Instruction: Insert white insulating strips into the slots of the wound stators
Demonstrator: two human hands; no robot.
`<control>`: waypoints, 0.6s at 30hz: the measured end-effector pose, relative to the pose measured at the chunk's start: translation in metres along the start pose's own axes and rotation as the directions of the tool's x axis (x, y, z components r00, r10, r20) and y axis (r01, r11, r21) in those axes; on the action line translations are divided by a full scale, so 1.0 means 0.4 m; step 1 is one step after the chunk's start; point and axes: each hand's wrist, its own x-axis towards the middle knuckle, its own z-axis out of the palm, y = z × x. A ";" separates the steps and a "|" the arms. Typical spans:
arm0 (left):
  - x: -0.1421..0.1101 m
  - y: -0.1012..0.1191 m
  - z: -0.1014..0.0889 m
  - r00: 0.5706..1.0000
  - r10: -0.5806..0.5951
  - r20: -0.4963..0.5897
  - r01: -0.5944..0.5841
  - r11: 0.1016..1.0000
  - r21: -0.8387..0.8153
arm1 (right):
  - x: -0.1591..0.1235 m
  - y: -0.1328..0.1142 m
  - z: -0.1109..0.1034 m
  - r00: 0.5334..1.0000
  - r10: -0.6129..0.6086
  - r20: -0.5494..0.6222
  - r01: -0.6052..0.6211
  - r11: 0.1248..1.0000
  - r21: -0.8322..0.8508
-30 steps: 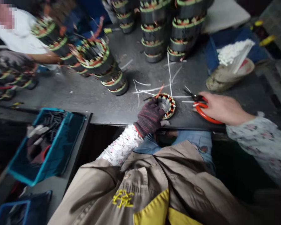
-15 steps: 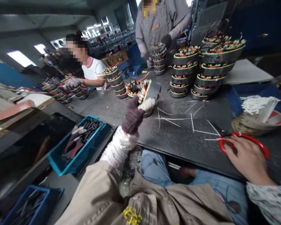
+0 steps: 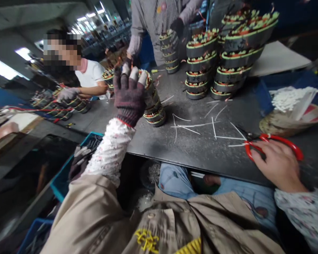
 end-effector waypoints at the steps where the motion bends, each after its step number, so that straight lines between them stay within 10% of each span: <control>1: -0.028 0.043 0.023 0.997 0.002 -0.072 -0.006 0.999 -0.053 | 0.000 -0.002 -0.002 1.000 0.001 0.006 -0.001 1.000 -0.013; 4: -0.110 0.182 0.137 0.980 0.173 0.094 -0.141 0.950 -0.278 | -0.003 -0.008 -0.005 1.000 0.017 -0.008 -0.017 0.999 -0.027; 8: -0.137 0.353 0.309 0.873 -0.023 0.488 0.207 0.922 -0.328 | -0.010 -0.014 -0.001 0.999 0.036 -0.038 -0.037 0.999 -0.029; 14: -0.010 0.545 0.364 0.836 0.434 0.337 -0.137 0.759 -0.637 | -0.020 -0.007 0.013 0.990 0.052 -0.134 -0.049 0.998 0.026; 18: 0.054 0.473 0.382 0.933 0.219 0.284 -0.040 0.850 -0.526 | -0.023 0.002 0.014 0.991 0.009 -0.136 -0.003 0.999 0.049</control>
